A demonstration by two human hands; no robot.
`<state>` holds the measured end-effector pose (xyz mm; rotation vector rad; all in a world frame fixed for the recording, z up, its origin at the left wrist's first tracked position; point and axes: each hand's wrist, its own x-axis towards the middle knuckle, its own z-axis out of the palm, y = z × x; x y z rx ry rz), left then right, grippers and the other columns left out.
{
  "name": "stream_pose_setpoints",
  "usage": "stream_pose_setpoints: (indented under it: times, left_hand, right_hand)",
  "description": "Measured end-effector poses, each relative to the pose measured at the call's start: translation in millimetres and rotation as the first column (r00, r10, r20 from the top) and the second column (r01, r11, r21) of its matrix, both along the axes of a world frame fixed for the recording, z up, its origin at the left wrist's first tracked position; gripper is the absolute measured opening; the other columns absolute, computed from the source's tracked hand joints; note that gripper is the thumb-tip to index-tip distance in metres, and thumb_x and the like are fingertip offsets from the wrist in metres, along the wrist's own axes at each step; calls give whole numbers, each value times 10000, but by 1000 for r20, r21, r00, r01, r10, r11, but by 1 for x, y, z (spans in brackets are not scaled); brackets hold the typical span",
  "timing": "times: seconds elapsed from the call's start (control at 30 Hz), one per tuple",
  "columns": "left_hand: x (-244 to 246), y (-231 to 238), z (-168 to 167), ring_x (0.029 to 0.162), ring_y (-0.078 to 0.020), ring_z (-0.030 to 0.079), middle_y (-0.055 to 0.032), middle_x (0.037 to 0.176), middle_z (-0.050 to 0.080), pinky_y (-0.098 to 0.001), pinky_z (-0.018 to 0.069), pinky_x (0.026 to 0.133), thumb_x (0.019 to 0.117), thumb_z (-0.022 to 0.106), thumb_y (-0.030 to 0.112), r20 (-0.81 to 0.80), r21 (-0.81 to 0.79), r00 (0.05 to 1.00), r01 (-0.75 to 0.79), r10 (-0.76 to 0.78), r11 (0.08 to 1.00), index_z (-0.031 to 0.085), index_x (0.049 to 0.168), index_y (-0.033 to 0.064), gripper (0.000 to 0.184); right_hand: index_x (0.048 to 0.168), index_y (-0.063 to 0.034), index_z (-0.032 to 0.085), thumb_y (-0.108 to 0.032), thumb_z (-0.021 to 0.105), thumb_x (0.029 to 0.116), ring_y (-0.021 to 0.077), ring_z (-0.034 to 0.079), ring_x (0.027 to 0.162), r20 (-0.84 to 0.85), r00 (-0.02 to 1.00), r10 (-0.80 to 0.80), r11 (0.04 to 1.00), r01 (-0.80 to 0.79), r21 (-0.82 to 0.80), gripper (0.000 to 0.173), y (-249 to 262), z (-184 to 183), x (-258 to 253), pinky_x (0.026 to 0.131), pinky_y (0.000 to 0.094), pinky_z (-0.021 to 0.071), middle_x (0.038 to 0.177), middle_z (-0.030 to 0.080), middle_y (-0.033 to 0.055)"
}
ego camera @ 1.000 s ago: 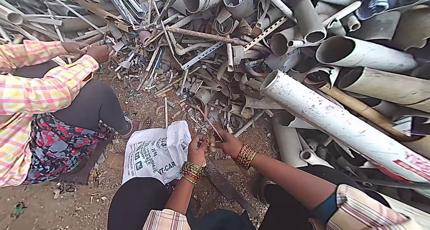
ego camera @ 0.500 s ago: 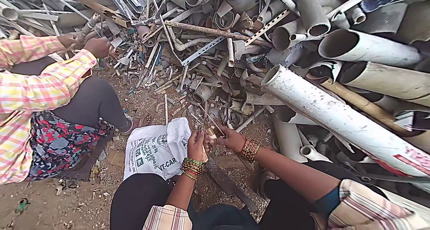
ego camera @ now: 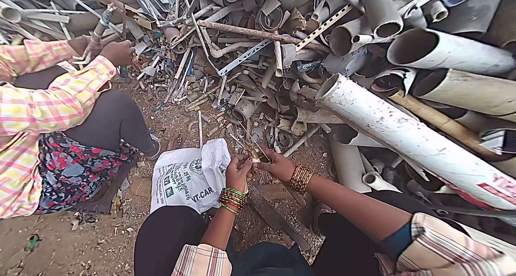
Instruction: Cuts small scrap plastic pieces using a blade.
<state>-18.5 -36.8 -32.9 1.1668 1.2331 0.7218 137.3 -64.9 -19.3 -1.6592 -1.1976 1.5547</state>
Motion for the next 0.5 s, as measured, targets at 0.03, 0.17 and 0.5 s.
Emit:
stream_pose_setpoints:
  times: [0.03, 0.17, 0.5]
  left_hand:
    - [0, 0, 0, 565, -21, 549, -83, 926, 665, -170, 459, 516, 1025, 592, 68, -15, 11, 1000, 3, -3, 1000, 596, 1198, -62, 217]
    - [-1, -1, -1, 574, -14, 545, -95, 971, 696, -182, 457, 531, 1032, 587, 82, -112, 70, 993, 45, -37, 996, 624, 1219, -59, 237]
    - [1, -2, -5, 580, -29, 562, -105, 983, 653, -177, 487, 537, 1015, 611, 74, -127, 107, 991, 54, -41, 993, 614, 1163, -58, 198]
  right_hand:
    - [1356, -21, 523, -190, 619, 1035, 18, 471, 616, 22, 1000, 8, 1000, -8, -3, 375, 0, 0, 1, 530, 199, 382, 972, 623, 38]
    - [1320, 12, 560, -232, 577, 1060, 128, 519, 744, 194, 975, 106, 994, -109, 5, 357, 0, 3, 2, 694, 318, 449, 987, 600, 108]
    - [1314, 30, 562, -217, 463, 1101, 193, 551, 830, 181, 975, 129, 991, -134, 15, 341, -4, 2, -2, 774, 381, 460, 1026, 600, 154]
